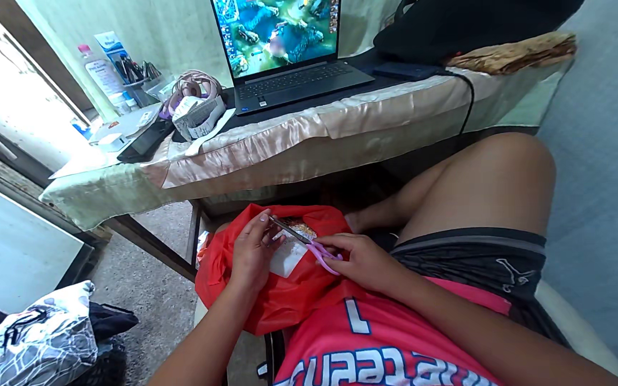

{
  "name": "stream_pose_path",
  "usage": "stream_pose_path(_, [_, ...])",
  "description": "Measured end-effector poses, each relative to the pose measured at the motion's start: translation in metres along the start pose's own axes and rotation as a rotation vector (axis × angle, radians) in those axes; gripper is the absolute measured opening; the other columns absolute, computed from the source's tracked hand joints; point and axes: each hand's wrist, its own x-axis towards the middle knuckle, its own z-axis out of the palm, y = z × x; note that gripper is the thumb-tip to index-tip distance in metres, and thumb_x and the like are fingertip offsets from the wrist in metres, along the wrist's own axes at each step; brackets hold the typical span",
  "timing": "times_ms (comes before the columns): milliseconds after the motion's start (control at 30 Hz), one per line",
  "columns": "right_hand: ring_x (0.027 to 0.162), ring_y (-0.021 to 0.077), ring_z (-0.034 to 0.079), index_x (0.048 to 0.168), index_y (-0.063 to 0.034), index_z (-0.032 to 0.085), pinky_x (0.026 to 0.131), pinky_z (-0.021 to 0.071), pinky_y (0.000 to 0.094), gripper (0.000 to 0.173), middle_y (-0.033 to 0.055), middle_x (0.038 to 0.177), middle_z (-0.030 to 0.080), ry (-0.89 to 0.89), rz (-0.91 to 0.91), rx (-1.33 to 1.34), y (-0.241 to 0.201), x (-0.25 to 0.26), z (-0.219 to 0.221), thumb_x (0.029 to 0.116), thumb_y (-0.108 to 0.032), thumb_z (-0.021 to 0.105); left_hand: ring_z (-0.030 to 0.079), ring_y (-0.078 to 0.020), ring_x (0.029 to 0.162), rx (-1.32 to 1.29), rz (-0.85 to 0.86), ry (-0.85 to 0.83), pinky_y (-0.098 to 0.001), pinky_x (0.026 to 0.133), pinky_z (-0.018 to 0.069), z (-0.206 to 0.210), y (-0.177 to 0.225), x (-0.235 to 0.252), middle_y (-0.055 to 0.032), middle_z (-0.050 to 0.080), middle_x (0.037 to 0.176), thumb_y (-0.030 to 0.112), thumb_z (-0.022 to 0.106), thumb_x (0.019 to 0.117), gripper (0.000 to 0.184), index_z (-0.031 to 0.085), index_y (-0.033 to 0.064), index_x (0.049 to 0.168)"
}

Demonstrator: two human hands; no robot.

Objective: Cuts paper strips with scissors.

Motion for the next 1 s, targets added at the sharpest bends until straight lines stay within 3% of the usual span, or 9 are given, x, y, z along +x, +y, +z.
stream_pose_path(600, [0.096,0.0033,0.067,0.131,-0.0187,0.07,0.089,0.056,0.0232,0.034,-0.0021,0.111,0.072,-0.043,0.017,0.017,0.0001,0.0015,-0.0035,0.0986,-0.029,0.066,0.07,-0.0256,0.097,0.006,-0.028,-0.003,-0.0425,0.083,0.0597,-0.0012,-0.0008,0.0011,-0.0144,0.069,0.112,0.021,0.052,0.1078,0.033,0.062,0.0026,0.133])
stream_pose_path(833, [0.095,0.0029,0.068,0.13,-0.0174,0.07,0.088,0.0569,0.0228,0.034,-0.0025,0.109,0.073,-0.05,0.022,0.065,-0.0004,0.0023,-0.004,0.0985,-0.028,0.067,0.07,-0.0251,0.095,-0.019,-0.037,-0.03,-0.0425,0.082,0.0598,-0.004,-0.0008,0.0023,-0.0143,0.069,0.111,0.021,0.046,0.1094,0.035,0.06,0.0026,0.136])
stream_pose_path(1000, [0.094,0.0018,0.068,0.13,-0.0158,0.07,0.088,0.0565,0.021,0.033,-0.003,0.109,0.073,-0.039,0.018,0.096,-0.001,0.0027,-0.0039,0.0985,-0.027,0.067,0.071,-0.0275,0.092,0.033,-0.048,-0.023,-0.0444,0.079,0.061,-0.002,-0.0017,0.0007,-0.0168,0.07,0.107,0.017,0.053,0.1066,0.026,0.061,-0.0006,0.124])
